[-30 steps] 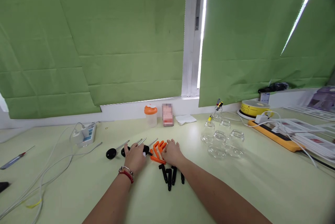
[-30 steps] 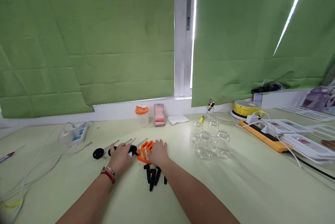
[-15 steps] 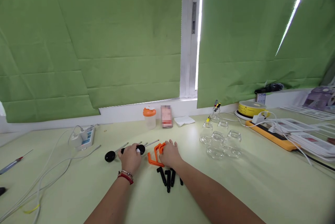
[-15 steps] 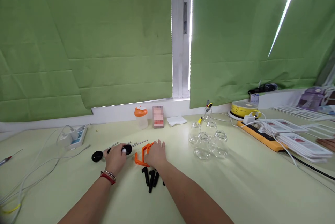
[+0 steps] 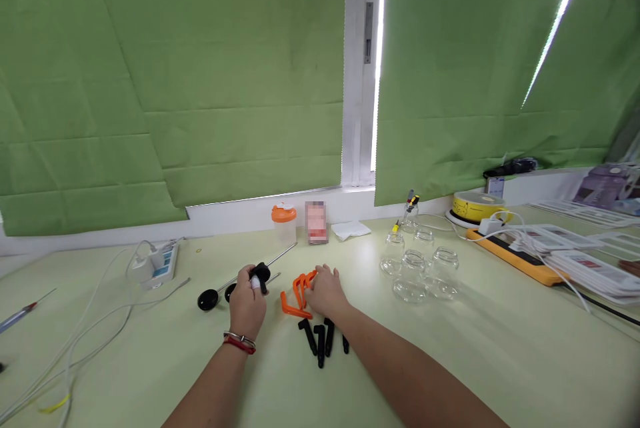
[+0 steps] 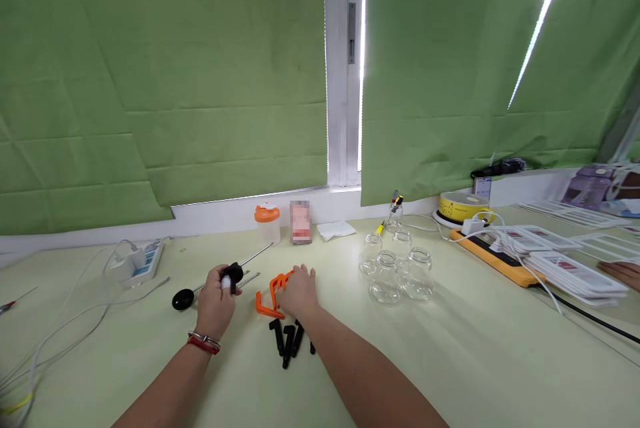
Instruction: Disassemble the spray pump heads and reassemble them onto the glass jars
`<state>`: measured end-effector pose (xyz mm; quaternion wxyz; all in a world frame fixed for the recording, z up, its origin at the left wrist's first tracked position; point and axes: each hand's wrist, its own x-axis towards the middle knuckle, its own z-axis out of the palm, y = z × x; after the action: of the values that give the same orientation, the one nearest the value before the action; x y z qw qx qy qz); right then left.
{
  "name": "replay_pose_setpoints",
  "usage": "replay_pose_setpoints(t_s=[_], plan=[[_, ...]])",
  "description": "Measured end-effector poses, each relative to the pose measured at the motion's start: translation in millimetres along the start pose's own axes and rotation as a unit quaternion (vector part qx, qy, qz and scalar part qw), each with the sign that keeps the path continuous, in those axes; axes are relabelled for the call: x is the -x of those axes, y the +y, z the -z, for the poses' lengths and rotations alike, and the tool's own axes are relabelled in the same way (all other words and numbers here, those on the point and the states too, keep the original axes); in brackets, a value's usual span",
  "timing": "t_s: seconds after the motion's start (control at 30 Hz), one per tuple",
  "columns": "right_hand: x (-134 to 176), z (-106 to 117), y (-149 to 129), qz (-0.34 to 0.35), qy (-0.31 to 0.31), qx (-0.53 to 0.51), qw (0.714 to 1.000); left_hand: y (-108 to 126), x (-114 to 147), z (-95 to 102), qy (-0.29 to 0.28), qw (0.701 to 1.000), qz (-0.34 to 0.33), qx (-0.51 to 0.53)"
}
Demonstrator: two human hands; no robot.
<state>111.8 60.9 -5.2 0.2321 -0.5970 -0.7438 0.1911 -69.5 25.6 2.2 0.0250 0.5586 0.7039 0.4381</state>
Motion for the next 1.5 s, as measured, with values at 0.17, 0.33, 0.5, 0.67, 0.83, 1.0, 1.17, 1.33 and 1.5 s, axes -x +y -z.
replay_pose_setpoints(t_s=[0.17, 0.33, 0.5, 0.67, 0.83, 1.0, 1.17, 1.33, 1.5], plan=[[3, 31, 13, -0.033, 0.056, -0.22, 0.973, 6, 8, -1.5, -0.046, 0.991, -0.007, 0.127], [20, 61, 31, -0.004, -0.014, -0.479, 0.878, 15, 14, -1.3, -0.084, 0.974, -0.042, 0.204], [45, 65, 47, 0.003, -0.098, -0.672, 0.734, 27, 29, -7.4, -0.158, 0.946, -0.056, 0.277], [56, 62, 53, -0.009, -0.056, -0.718, 0.694, 40, 48, -10.0, -0.27, 0.898, -0.075, 0.339], [57, 63, 55, -0.001, -0.091, -0.717, 0.691, 52, 57, -5.8, -0.33, 0.862, -0.034, 0.384], [57, 68, 57, 0.007, -0.075, -0.717, 0.693, 50, 51, -5.4, -0.282, 0.866, 0.027, 0.412], [56, 69, 63, -0.006, -0.064, -0.723, 0.688, 41, 42, -6.5, -0.231, 0.888, 0.042, 0.395], [55, 64, 66, 0.008, -0.12, -0.723, 0.68, 41, 42, -7.1, -0.217, 0.889, 0.044, 0.4], [54, 63, 65, 0.004, -0.13, -0.732, 0.669, 41, 46, -7.3, -0.239, 0.866, 0.048, 0.437]])
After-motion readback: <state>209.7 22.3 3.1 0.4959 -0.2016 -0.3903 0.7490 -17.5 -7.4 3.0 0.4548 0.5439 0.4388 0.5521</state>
